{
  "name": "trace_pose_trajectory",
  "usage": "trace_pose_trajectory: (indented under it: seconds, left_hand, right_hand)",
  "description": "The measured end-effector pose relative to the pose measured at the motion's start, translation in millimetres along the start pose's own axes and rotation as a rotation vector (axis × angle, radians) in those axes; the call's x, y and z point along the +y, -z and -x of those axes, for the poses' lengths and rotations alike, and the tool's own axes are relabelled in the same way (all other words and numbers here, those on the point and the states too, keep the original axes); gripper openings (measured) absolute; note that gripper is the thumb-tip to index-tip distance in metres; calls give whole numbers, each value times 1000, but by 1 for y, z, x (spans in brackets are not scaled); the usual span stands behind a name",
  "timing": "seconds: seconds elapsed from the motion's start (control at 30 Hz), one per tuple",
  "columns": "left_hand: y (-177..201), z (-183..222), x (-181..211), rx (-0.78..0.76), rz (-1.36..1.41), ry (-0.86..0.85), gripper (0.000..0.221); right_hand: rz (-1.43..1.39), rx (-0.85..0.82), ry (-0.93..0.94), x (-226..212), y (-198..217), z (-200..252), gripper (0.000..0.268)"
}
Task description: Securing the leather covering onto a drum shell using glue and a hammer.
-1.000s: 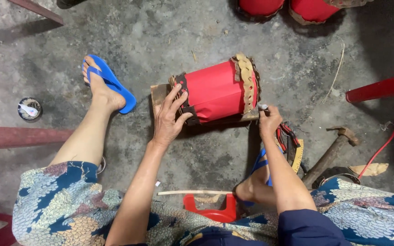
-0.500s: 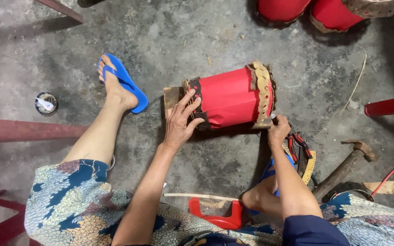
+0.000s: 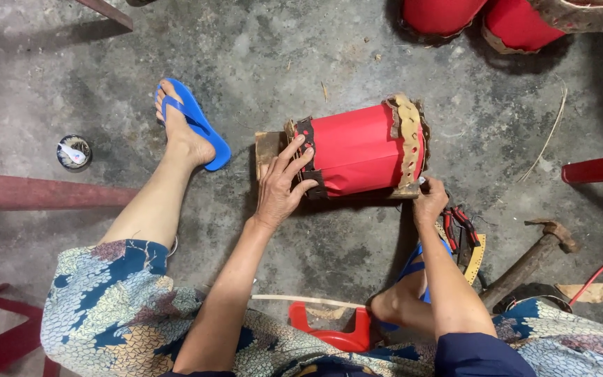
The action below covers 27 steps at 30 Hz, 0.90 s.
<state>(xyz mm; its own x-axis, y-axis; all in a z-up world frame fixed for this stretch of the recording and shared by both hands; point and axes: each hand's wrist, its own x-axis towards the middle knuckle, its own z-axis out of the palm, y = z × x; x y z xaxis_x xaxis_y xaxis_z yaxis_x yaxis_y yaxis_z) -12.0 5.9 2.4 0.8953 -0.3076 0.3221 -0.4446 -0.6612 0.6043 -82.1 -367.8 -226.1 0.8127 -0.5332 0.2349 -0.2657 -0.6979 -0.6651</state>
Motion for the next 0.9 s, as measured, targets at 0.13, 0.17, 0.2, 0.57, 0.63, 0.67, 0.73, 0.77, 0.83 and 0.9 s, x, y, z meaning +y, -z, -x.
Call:
trace_pose_trajectory:
  seconds: [0.13,0.17,0.2,0.57,0.63,0.67,0.73,0.77,0.83,0.9]
  left_hand:
    - [2,-1,1,0,-2,-2,63]
    - [2,-1,2,1,-1,-5,63]
    - [3,-2,2,3,-1,-7,63]
    - [-7,0,-9,2,-34,-9,62]
    - [-9,2,-13,10,-40,-8,61]
    - [-10,2,-14,6,-38,-9,62]
    - [-12,1,-14,9,-34,-7,62]
    - [-13,0,-14,1,-41,-9,61]
    - [-16,0,-16,1,-50,-6,59]
    - [-21,2,-20,-7,-12,-3,60]
  right_hand:
    - [14,-8,6,3,1,-1,25]
    - [5,-10,3,1,2,-1,25]
    - [-5,-12,1,-1,3,0,25]
    - [-82,315,-56,-41,46,-20,56]
    - [-140,391,-52,-99,70,-39,58]
    - [-158,396,49,-138,85,-48,50]
    - [-176,397,157,-205,107,-63,44]
    - [-186,332,442,-234,111,-68,40]
    - [-196,261,735,-279,110,-71,39]
    - [-67,-288,955,-308,99,-65,91]
